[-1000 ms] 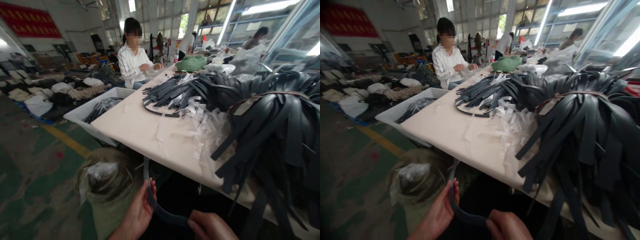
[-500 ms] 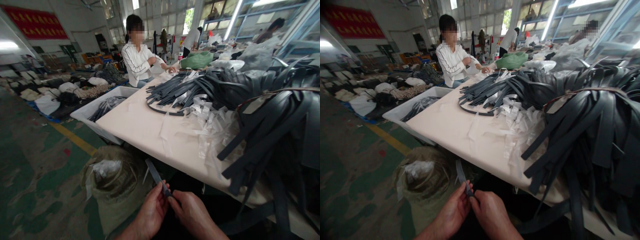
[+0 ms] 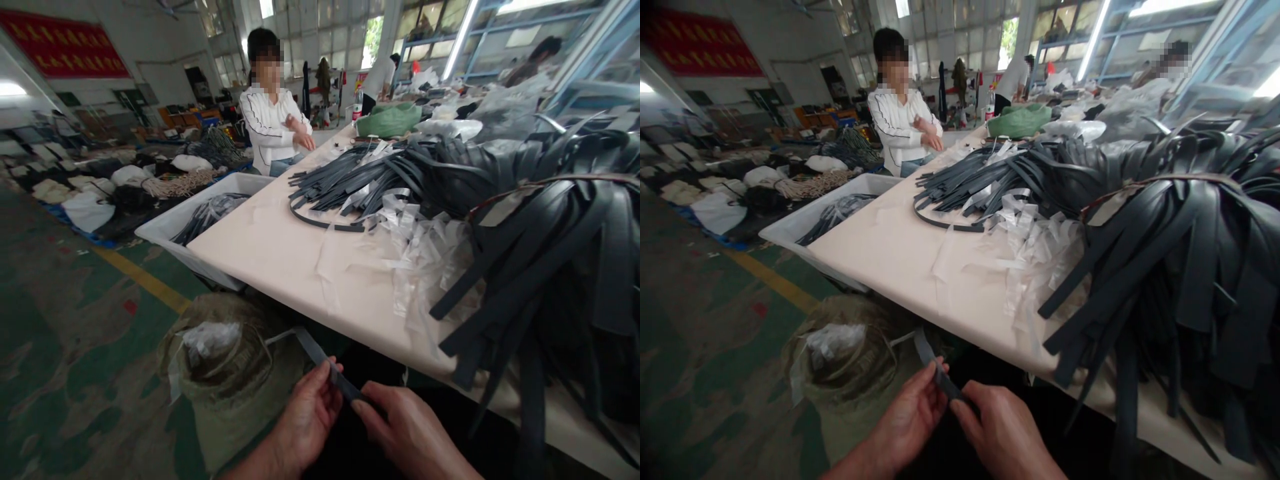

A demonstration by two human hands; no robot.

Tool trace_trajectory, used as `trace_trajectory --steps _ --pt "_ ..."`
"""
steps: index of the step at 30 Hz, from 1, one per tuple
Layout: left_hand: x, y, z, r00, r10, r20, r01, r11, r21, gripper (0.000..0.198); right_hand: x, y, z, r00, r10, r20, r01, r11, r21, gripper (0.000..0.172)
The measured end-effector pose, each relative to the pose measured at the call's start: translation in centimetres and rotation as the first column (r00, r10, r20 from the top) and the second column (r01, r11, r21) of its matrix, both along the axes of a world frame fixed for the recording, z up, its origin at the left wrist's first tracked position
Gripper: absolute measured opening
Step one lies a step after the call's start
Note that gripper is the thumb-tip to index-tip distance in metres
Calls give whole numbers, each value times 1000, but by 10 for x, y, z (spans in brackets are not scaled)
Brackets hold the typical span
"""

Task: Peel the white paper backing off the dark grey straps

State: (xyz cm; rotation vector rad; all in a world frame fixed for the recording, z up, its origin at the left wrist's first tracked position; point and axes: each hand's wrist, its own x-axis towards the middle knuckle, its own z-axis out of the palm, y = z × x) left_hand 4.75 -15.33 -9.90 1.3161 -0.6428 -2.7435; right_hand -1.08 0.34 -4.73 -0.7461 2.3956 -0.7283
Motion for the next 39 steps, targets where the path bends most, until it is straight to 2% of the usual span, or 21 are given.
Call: trace_trajectory --steps 3,5,9,12,15,18,21,24,26,30,33,36,39 --pt "-4 -11 4 998 44 41 -44 999 -16 8 3 15 4 1000 -5 -2 5 998 67 30" --pt "-4 -8 8 999 11 39 -12 1000 24 9 3 15 2 998 -12 -62 18 995 98 29" --pt "-5 6 14 999 -49 21 47 992 121 13 0 -1 -5 992 -57 -110 61 998 27 24" --pt "-10 1 15 1000 29 -6 -29 1000 13 11 -2 -2 -2 997 -79 5 79 994 -72 27" --pt "-13 -8 11 999 52 8 -52 995 -85 11 -2 8 7 996 -80 33 83 992 -95 27" --pt "-7 -5 4 999 23 40 -21 999 -49 9 0 10 11 992 -81 -100 84 996 26 25" --pt "1 9 -1 999 -14 32 14 1000 5 10 0 -3 5 976 -87 -200 112 987 119 24" --pt "4 18 -4 996 -85 -24 86 995 57 12 0 -20 -5 974 -93 -205 117 987 107 30" --pt "1 14 -5 995 -88 -36 89 995 34 12 -1 -23 -8 979 -80 -187 96 992 79 29" --pt "-7 -9 -7 999 -6 48 10 997 -76 9 0 3 -5 993 -73 -90 78 996 50 21" --pt "-7 -16 -8 997 3 75 3 997 -73 9 4 20 1 993 -80 -84 91 986 138 22" --pt "-1 -2 -9 996 -60 65 61 998 -13 10 8 13 1 986 -89 -140 115 975 192 19" --pt "4 14 -7 990 -140 11 140 989 47 12 8 -8 -4 986 -99 -137 116 986 121 21"
